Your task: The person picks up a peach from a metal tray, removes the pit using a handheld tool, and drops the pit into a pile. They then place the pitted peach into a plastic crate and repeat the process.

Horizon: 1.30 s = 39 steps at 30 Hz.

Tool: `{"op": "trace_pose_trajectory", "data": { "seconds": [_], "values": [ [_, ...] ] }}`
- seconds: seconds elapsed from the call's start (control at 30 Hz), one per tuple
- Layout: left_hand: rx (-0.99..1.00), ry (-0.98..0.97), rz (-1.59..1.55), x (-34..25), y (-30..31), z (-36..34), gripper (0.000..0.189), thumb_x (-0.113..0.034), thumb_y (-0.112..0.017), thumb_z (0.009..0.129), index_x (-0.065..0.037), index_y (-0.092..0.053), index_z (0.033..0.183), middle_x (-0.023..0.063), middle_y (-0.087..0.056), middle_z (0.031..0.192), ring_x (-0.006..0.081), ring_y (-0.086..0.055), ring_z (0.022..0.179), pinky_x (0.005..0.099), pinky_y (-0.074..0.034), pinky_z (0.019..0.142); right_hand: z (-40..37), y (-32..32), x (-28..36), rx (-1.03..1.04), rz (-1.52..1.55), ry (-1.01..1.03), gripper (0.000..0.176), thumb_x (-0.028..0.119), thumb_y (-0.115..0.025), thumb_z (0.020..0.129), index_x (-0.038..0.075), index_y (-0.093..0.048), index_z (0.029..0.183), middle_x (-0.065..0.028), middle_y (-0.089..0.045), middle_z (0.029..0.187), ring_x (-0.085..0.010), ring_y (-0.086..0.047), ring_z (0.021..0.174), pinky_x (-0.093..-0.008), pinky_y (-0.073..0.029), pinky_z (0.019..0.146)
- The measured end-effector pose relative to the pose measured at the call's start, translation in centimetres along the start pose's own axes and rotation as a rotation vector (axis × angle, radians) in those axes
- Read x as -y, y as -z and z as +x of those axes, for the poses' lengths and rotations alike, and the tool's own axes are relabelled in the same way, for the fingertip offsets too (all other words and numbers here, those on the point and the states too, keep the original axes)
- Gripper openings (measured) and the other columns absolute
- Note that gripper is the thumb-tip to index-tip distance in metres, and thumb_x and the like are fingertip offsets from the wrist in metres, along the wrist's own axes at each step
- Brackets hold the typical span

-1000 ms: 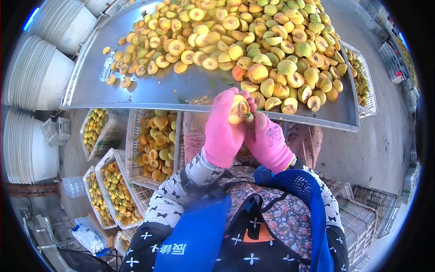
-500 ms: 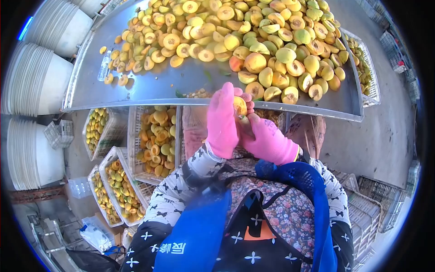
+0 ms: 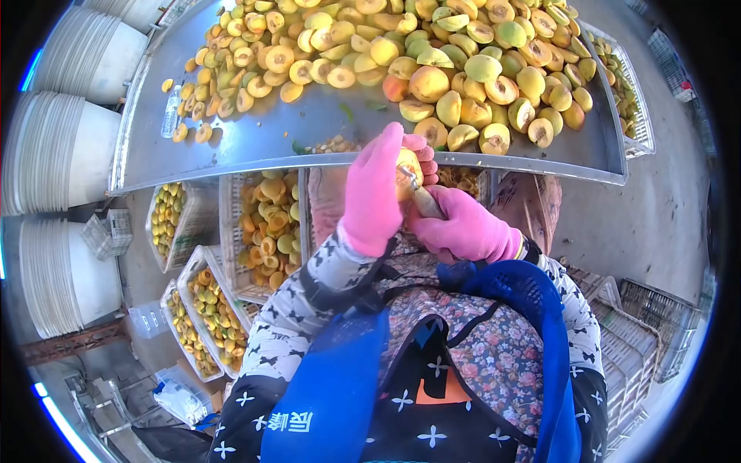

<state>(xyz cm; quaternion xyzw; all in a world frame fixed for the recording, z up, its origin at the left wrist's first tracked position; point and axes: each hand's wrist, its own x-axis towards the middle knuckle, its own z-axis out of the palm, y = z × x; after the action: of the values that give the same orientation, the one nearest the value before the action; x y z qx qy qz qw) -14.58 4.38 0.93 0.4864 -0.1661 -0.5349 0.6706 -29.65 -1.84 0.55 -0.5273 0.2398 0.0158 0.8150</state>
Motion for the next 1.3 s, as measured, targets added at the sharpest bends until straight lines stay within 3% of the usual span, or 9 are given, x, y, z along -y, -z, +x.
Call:
{"op": "trace_pose_trajectory", "data": {
  "seconds": [0.27, 0.6, 0.73, 0.8, 0.9, 1.03, 1.17, 1.2, 1.3],
  "values": [
    [0.093, -0.324, 0.614, 1.3, 0.8, 0.9, 0.038, -0.035, -0.054, 0.102, 0.000, -0.068, 0.096, 0.0110, -0.069, 0.084, 0.0191, -0.066, 0.072, 0.0298, -0.054, 0.063, -0.7, -0.6, -0.8, 0.040, 0.409, -0.059, 0.011, 0.011, -0.062, 0.083, 0.001, -0.057, 0.083, -0.0033, -0.054, 0.053, -0.0122, -0.048, 0.042, -0.0257, -0.036, 0.042],
    [0.160, 0.219, 0.016, 2.2, 2.5, 2.9, 0.040, -0.037, -0.053, 0.102, 0.000, -0.066, 0.098, 0.0123, -0.069, 0.083, 0.0207, -0.067, 0.069, 0.0287, -0.055, 0.063, -2.3, 0.0, -1.2, 0.195, 0.353, 0.001, 0.009, 0.008, -0.064, 0.083, 0.002, -0.058, 0.082, -0.0036, -0.057, 0.064, -0.0102, -0.050, 0.048, -0.0242, -0.038, 0.045],
    [-0.061, -0.040, 0.224, 0.2, 6.9, 1.4, 0.030, -0.029, -0.056, 0.102, -0.001, -0.068, 0.102, 0.0091, -0.071, 0.091, 0.0166, -0.068, 0.074, 0.0276, -0.055, 0.064, -1.0, 2.4, -4.0, -0.231, -0.136, -0.154, 0.016, 0.018, -0.066, 0.089, 0.006, -0.057, 0.095, -0.0072, -0.062, 0.071, -0.0194, -0.059, 0.056, -0.0310, -0.044, 0.050],
    [-0.203, -0.208, 0.263, -1.8, 13.1, 0.0, 0.025, -0.023, -0.063, 0.098, 0.001, -0.067, 0.106, 0.0090, -0.070, 0.095, 0.0176, -0.067, 0.084, 0.0289, -0.054, 0.074, -0.4, 5.8, -10.2, -0.434, -1.071, 0.279, 0.026, 0.026, -0.068, 0.087, 0.005, -0.057, 0.097, -0.0166, -0.065, 0.075, -0.0345, -0.065, 0.070, -0.0442, -0.050, 0.062],
    [-0.860, -0.881, 1.658, -4.7, 23.0, -2.3, 0.025, -0.017, -0.066, 0.096, 0.001, -0.065, 0.114, 0.0058, -0.068, 0.106, 0.0158, -0.064, 0.096, 0.0286, -0.053, 0.083, -0.2, 7.7, -12.0, -0.498, -1.056, 0.074, 0.041, 0.032, -0.070, 0.084, 0.002, -0.060, 0.110, -0.0224, -0.066, 0.081, -0.0408, -0.065, 0.080, -0.0503, -0.050, 0.071],
    [-0.814, -0.374, 0.483, -0.5, 26.8, -6.2, 0.030, -0.021, -0.069, 0.092, -0.002, -0.066, 0.115, 0.0135, -0.068, 0.111, 0.0265, -0.065, 0.101, 0.0360, -0.054, 0.087, 3.1, 7.6, -8.0, -0.704, -0.634, -0.282, 0.047, 0.026, -0.069, 0.086, 0.000, -0.059, 0.123, -0.0147, -0.066, 0.084, -0.0227, -0.065, 0.079, -0.0341, -0.051, 0.074],
    [-0.140, -0.397, 1.608, 9.0, 29.7, -9.6, 0.029, -0.013, -0.056, 0.094, -0.004, -0.065, 0.120, 0.0164, -0.065, 0.123, 0.0297, -0.063, 0.113, 0.0383, -0.052, 0.092, 1.8, 10.0, -10.6, -0.690, -0.625, -0.128, 0.039, 0.020, -0.069, 0.085, -0.001, -0.061, 0.118, -0.0112, -0.067, 0.091, -0.0171, -0.063, 0.085, -0.0317, -0.049, 0.081],
    [-0.355, 0.074, 1.000, 10.4, 28.5, -9.7, 0.033, -0.016, -0.057, 0.091, -0.005, -0.064, 0.122, 0.0171, -0.063, 0.126, 0.0319, -0.061, 0.116, 0.0413, -0.050, 0.098, 1.0, 9.6, -10.0, -0.704, -0.747, -0.200, 0.037, 0.018, -0.069, 0.085, -0.001, -0.061, 0.116, -0.0104, -0.067, 0.092, -0.0164, -0.062, 0.086, -0.0316, -0.049, 0.082],
    [-0.346, 0.113, 0.996, 20.0, 32.9, -9.1, 0.045, -0.026, -0.055, 0.092, -0.009, -0.058, 0.133, 0.0183, -0.063, 0.124, 0.0356, -0.062, 0.110, 0.0445, -0.052, 0.093, 0.5, 6.5, -6.8, -0.696, -0.808, -0.385, 0.032, 0.016, -0.069, 0.085, 0.000, -0.062, 0.112, -0.0083, -0.068, 0.094, -0.0154, -0.062, 0.087, -0.0319, -0.049, 0.083]
  ]
}}
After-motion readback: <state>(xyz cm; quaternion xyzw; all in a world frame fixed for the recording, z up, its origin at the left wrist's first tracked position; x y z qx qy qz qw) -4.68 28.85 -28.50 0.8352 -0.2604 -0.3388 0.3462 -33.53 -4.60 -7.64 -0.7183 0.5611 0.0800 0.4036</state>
